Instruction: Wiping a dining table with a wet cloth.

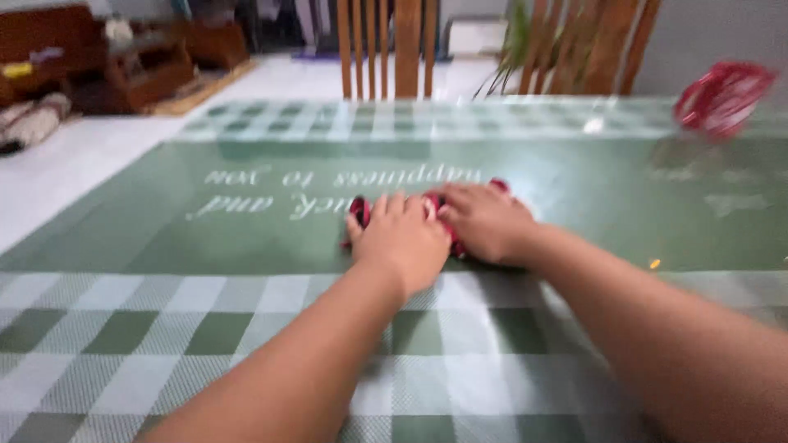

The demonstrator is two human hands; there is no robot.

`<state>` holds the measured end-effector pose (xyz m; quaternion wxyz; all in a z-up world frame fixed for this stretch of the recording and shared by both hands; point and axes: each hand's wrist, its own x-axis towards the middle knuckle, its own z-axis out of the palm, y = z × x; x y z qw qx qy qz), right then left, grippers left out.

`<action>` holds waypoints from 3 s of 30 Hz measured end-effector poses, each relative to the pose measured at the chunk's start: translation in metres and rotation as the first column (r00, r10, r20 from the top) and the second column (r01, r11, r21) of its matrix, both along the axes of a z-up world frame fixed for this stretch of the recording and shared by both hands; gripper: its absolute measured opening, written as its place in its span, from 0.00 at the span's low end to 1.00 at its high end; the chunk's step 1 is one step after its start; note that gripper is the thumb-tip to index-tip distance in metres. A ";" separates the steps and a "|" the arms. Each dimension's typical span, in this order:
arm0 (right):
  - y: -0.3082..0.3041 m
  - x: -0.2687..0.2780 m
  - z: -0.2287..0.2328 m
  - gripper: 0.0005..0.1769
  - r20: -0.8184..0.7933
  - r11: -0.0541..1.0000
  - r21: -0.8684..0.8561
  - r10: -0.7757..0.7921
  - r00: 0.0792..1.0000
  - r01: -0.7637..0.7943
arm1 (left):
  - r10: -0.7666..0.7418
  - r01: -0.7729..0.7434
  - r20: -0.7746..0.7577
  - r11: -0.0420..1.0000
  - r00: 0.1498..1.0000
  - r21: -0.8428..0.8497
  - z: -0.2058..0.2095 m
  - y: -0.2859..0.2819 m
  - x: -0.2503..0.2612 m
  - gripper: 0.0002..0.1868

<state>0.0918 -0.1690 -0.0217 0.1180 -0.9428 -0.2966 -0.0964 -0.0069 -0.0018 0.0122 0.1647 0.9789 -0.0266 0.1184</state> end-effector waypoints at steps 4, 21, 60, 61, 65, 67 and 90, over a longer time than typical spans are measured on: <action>0.015 -0.068 0.036 0.29 -0.118 0.972 -0.030 -0.234 0.965 0.232 | 0.030 -0.031 -0.090 0.999 0.996 -0.008 -0.002 0.001 -0.019 0.28; -0.045 -0.267 -0.034 0.32 0.357 0.997 0.023 -0.072 0.931 0.068 | -0.215 0.209 0.419 0.976 0.882 0.060 -0.070 0.022 -0.180 0.36; 0.025 -0.169 0.043 0.31 -0.134 0.965 -0.058 -0.260 0.956 0.254 | -0.104 0.109 -0.187 0.994 0.977 0.014 0.007 0.025 -0.084 0.35; 0.022 -0.158 0.040 0.31 -0.135 0.965 -0.057 -0.260 0.956 0.254 | -0.104 0.109 -0.188 0.994 0.977 0.015 0.006 0.025 -0.076 0.35; 0.016 -0.124 0.026 0.30 -0.089 0.980 -0.035 -0.199 0.976 0.196 | -0.118 0.119 -0.148 0.993 0.982 -0.005 -0.007 0.024 -0.045 0.33; 0.020 -0.113 0.025 0.30 -0.076 0.985 -0.028 -0.171 0.982 0.169 | -0.114 0.113 -0.151 0.993 0.982 -0.014 -0.011 0.024 -0.030 0.34; 0.014 -0.070 0.036 0.29 -0.105 0.966 -0.074 -0.255 0.961 0.248 | -0.059 0.057 -0.034 0.997 0.998 -0.048 -0.007 0.010 -0.018 0.28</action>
